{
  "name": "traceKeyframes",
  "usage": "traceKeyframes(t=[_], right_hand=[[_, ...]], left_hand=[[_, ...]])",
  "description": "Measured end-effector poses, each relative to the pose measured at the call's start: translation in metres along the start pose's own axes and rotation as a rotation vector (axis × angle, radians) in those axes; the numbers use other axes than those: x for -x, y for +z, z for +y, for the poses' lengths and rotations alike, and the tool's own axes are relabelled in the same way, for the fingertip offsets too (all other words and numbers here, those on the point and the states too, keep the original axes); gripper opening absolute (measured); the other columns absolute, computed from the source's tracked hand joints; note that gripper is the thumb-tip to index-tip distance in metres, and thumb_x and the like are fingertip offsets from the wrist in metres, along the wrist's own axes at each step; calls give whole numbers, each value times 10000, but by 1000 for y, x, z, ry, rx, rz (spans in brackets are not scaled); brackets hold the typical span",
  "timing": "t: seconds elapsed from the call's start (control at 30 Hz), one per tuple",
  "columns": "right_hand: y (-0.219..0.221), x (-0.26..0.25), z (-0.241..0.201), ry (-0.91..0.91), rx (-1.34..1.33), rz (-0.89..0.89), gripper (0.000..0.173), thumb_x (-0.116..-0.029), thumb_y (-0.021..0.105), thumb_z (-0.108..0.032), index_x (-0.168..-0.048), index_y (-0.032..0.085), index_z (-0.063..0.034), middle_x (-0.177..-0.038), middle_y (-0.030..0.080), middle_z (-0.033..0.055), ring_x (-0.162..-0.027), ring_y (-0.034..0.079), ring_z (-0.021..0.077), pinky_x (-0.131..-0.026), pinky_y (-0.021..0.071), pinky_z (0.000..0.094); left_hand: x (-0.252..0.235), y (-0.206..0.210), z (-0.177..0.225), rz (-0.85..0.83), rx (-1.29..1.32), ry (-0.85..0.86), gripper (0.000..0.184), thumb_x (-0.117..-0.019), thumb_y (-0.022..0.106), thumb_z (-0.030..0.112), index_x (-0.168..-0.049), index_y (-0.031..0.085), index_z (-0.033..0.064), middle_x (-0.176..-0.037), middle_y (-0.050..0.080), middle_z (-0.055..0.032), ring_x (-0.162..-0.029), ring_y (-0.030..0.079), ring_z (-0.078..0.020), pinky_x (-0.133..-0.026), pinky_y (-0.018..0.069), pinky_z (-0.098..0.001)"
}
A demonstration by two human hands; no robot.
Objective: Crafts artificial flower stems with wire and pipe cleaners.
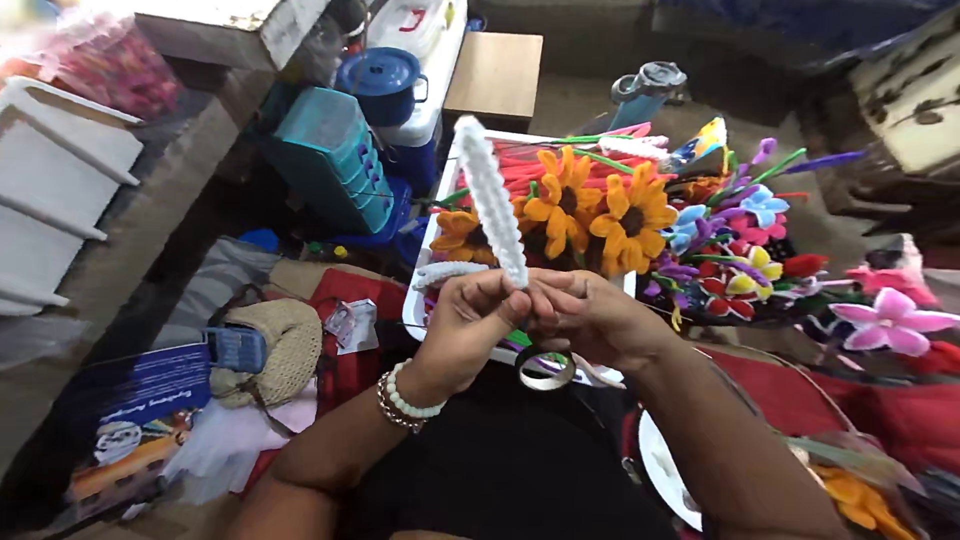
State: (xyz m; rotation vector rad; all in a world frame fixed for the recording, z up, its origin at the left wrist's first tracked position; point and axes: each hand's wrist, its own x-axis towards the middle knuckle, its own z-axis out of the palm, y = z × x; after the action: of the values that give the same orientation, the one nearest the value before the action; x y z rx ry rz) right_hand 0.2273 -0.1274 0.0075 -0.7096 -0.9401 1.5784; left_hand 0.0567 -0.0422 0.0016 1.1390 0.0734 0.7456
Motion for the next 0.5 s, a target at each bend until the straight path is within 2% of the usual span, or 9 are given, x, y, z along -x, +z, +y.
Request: traceKeyframes(t=[0.07, 0.13, 0.17, 0.2, 0.3, 0.37, 0.43, 0.5], right_hand=[[4, 1, 1, -39, 47, 160, 95, -934, 689, -164, -919, 783, -157, -803, 710, -76, -688, 614, -33, -638, 512, 135], [7, 1, 0, -120, 128, 313, 88, -912, 690, -97, -884, 771, -114, -758, 700, -31, -642, 602, -6, -607, 508, 148], [10, 1, 0, -171, 188, 372, 75, -907, 701, -94, -862, 759, -112, -747, 692, -26, -628, 596, -1, -594, 507, 150], [11, 1, 1, -222, 255, 419, 53, -907, 717, -99, -871, 755, -108, -759, 692, -18, -625, 595, 9, -588, 509, 160], [17, 1, 2, -356, 540, 508, 24, -909, 735, -123, -917, 746, -103, -900, 730, -11, -701, 636, 30, -618, 544, 188], [23, 2, 4, -418, 704, 552, 25, -899, 730, -118, -920, 735, -105, -928, 723, -21, -795, 687, 49, -680, 594, 209], [25, 4, 7, -435, 711, 549, 26, -903, 731, -110, -925, 732, -96, -909, 709, -27, -783, 675, 43, -664, 584, 198], [23, 6, 9, -377, 566, 487, 18, -917, 721, -103, -930, 730, -94, -848, 691, -36, -686, 624, 23, -608, 543, 180]], left_hand=[[-2, -1, -3, 74, -43, -64, 91, -981, 680, 169, -951, 761, 138, -996, 758, 15, -968, 705, -66, -879, 578, -259], [-5, 0, -6, 162, -55, -85, 116, -992, 662, 142, -1049, 759, 112, -1100, 757, -24, -1028, 702, -95, -915, 571, -278], [-7, 0, -7, 171, -55, -90, 175, -999, 654, 145, -1140, 744, 92, -1186, 740, -49, -1080, 694, -120, -949, 564, -296], [-7, 0, -6, 179, -62, -88, 218, -982, 683, 162, -1184, 730, 94, -1223, 728, -51, -1091, 690, -120, -951, 566, -294], [-8, 2, -5, 229, -95, -9, 165, -885, 791, 127, -1048, 776, 115, -1093, 767, -27, -984, 721, -85, -859, 597, -249], [-8, 1, -5, 231, -119, 57, 82, -888, 786, 96, -960, 771, 133, -1029, 776, -18, -986, 732, -95, -863, 605, -262], [-7, -1, -5, 182, -140, 101, 48, -914, 759, 96, -953, 762, 122, -1014, 766, -21, -1001, 722, -113, -888, 596, -288], [-5, -3, -5, 118, -162, 130, 34, -936, 742, 135, -959, 754, 114, -1005, 757, -20, -1021, 714, -132, -921, 586, -318]])
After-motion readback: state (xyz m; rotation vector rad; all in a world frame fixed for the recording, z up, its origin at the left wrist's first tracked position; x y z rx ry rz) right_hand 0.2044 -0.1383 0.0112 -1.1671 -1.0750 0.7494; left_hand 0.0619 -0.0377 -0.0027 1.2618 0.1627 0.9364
